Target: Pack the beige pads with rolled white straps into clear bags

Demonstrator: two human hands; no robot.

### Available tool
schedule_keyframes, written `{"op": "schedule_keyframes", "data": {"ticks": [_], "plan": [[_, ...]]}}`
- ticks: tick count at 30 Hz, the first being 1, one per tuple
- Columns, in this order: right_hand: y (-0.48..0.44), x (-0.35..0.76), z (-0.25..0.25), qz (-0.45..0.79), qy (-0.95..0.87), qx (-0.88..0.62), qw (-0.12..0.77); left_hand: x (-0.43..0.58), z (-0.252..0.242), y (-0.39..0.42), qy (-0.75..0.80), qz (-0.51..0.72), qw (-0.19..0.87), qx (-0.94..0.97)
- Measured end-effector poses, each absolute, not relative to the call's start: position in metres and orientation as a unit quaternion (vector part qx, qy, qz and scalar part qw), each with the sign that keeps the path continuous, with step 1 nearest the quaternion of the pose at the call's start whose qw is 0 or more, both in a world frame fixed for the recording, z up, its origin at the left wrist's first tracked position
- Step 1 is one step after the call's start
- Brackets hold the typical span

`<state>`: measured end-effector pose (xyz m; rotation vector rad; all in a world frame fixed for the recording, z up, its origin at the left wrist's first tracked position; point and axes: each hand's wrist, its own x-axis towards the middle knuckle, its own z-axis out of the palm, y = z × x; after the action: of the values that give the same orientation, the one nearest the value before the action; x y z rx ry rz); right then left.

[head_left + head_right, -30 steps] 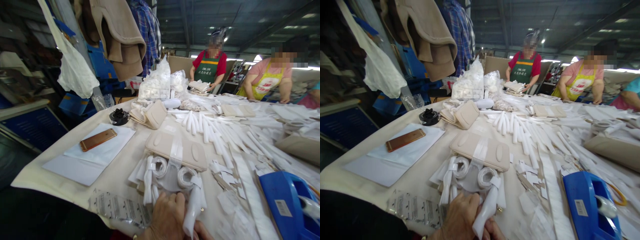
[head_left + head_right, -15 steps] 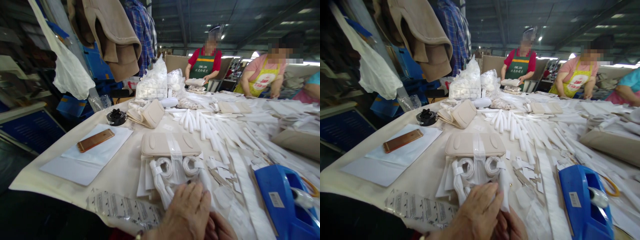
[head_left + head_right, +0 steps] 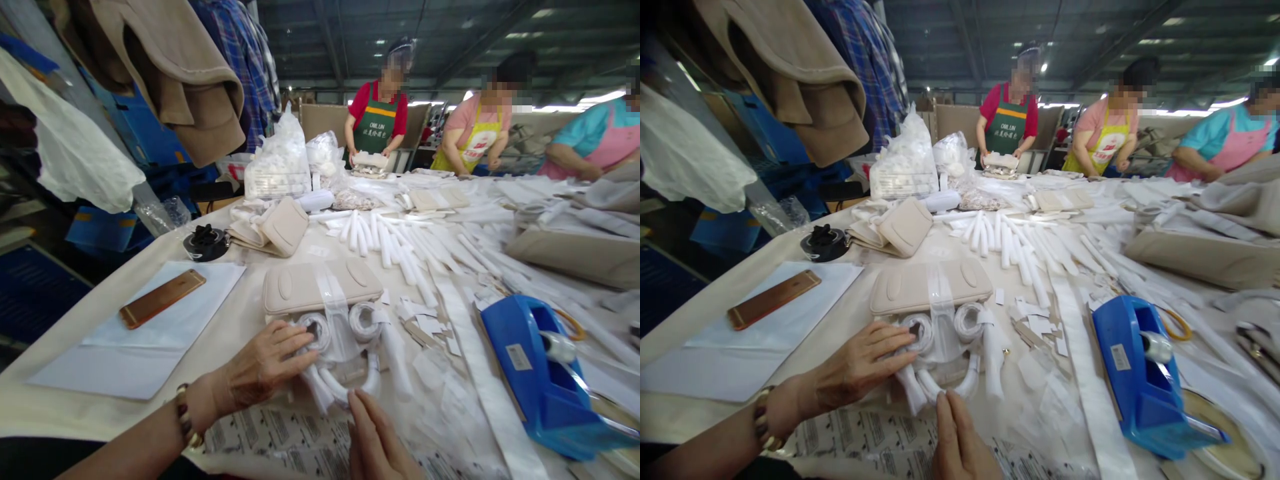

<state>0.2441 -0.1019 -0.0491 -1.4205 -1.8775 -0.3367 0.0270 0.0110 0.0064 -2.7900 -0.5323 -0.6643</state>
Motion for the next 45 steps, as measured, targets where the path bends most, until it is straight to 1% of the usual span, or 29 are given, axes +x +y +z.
{"op": "schedule_keyframes", "data": {"ticks": [3, 6, 9, 12, 14, 16, 18, 19, 20, 22, 26, 33, 38, 42, 45], "plan": [[-0.099, 0.243, -0.046, -0.146, -0.757, -0.554, 0.314, 0.029, 0.004, 0.012, -0.191, -0.258, 0.108, -0.941], [-0.096, 0.248, -0.049, -0.152, -0.762, -0.553, 0.300, 0.039, 0.005, 0.005, -0.202, -0.305, 0.099, -0.925], [-0.095, 0.263, -0.055, -0.142, -0.756, -0.556, 0.316, 0.057, 0.007, -0.009, -0.234, -0.313, 0.078, -0.917], [-0.099, 0.278, -0.055, -0.087, -0.733, -0.557, 0.381, 0.070, 0.002, -0.022, -0.268, -0.326, 0.070, -0.904], [-0.103, 0.286, -0.050, -0.001, -0.675, -0.587, 0.447, 0.073, -0.003, -0.026, -0.276, -0.329, 0.059, -0.901], [-0.103, 0.289, -0.040, 0.131, -0.562, -0.659, 0.482, 0.073, -0.009, -0.025, -0.273, -0.328, 0.041, -0.903], [-0.096, 0.291, -0.029, 0.292, -0.429, -0.705, 0.483, 0.071, -0.013, -0.024, -0.267, -0.334, 0.033, -0.904], [-0.091, 0.291, -0.024, 0.365, -0.375, -0.705, 0.479, 0.070, -0.013, -0.023, -0.266, -0.336, 0.032, -0.903], [-0.085, 0.291, -0.020, 0.423, -0.336, -0.694, 0.477, 0.070, -0.014, -0.023, -0.269, -0.338, 0.033, -0.901], [-0.072, 0.291, -0.013, 0.491, -0.306, -0.664, 0.474, 0.071, -0.013, -0.023, -0.274, -0.340, 0.032, -0.899], [-0.057, 0.291, -0.009, 0.532, -0.298, -0.648, 0.456, 0.072, -0.014, -0.025, -0.276, -0.336, 0.028, -0.900], [-0.053, 0.294, -0.016, 0.574, -0.259, -0.621, 0.467, 0.071, -0.008, -0.024, -0.281, -0.340, 0.039, -0.897], [-0.059, 0.290, -0.016, 0.567, -0.271, -0.608, 0.485, 0.071, -0.002, -0.025, -0.281, -0.328, 0.051, -0.901], [-0.058, 0.287, -0.018, 0.566, -0.273, -0.602, 0.493, 0.074, -0.006, -0.021, -0.271, -0.357, 0.071, -0.891], [-0.059, 0.286, -0.017, 0.564, -0.287, -0.609, 0.477, 0.078, -0.007, -0.018, -0.279, -0.375, 0.059, -0.882]]}}
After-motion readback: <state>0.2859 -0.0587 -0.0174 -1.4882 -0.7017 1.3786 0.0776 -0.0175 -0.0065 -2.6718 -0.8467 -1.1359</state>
